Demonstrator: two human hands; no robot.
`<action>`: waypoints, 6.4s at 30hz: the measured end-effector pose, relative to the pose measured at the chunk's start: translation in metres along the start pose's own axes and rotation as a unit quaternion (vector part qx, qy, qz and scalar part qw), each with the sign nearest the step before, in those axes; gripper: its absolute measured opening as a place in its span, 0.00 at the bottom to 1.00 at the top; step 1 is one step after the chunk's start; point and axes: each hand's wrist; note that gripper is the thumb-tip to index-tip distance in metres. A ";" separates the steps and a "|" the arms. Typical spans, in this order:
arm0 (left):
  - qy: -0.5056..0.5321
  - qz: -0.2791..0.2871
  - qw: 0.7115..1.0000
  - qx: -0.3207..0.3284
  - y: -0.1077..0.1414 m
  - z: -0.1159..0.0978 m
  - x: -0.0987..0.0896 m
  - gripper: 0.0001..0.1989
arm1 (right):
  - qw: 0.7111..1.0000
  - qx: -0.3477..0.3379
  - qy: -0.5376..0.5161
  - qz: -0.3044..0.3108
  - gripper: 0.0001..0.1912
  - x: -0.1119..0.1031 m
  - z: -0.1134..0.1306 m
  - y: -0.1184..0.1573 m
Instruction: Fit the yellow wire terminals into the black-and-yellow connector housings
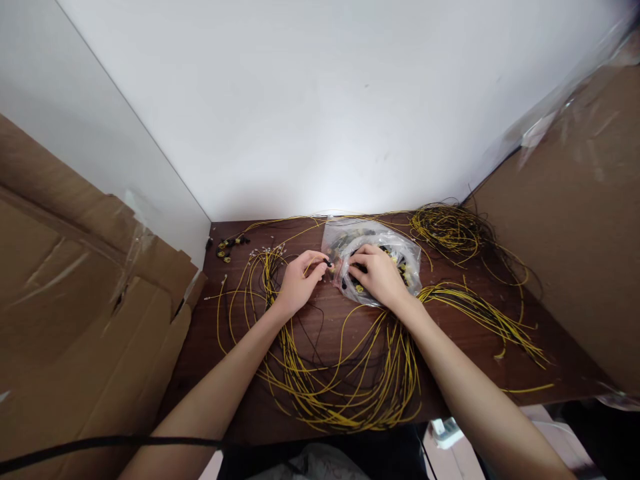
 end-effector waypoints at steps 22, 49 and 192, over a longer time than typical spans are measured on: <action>0.005 -0.008 1.000 -0.003 0.001 -0.005 0.000 0.07 | 0.982 -0.018 -0.124 -0.140 0.04 -0.009 0.018 0.002; -0.008 0.018 0.999 0.047 0.002 -0.004 -0.001 0.09 | 0.976 -0.136 -0.166 -0.033 0.04 0.001 0.022 0.005; -0.014 -0.009 1.000 0.015 0.002 -0.009 -0.005 0.06 | 0.979 -0.074 -0.179 -0.061 0.02 0.009 0.025 0.006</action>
Point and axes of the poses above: each hand's wrist, its own y-axis away from the middle knuckle, its own x-axis out of the palm, z = x × y, and after that the axes turned 8 degrees about -y, right-handed
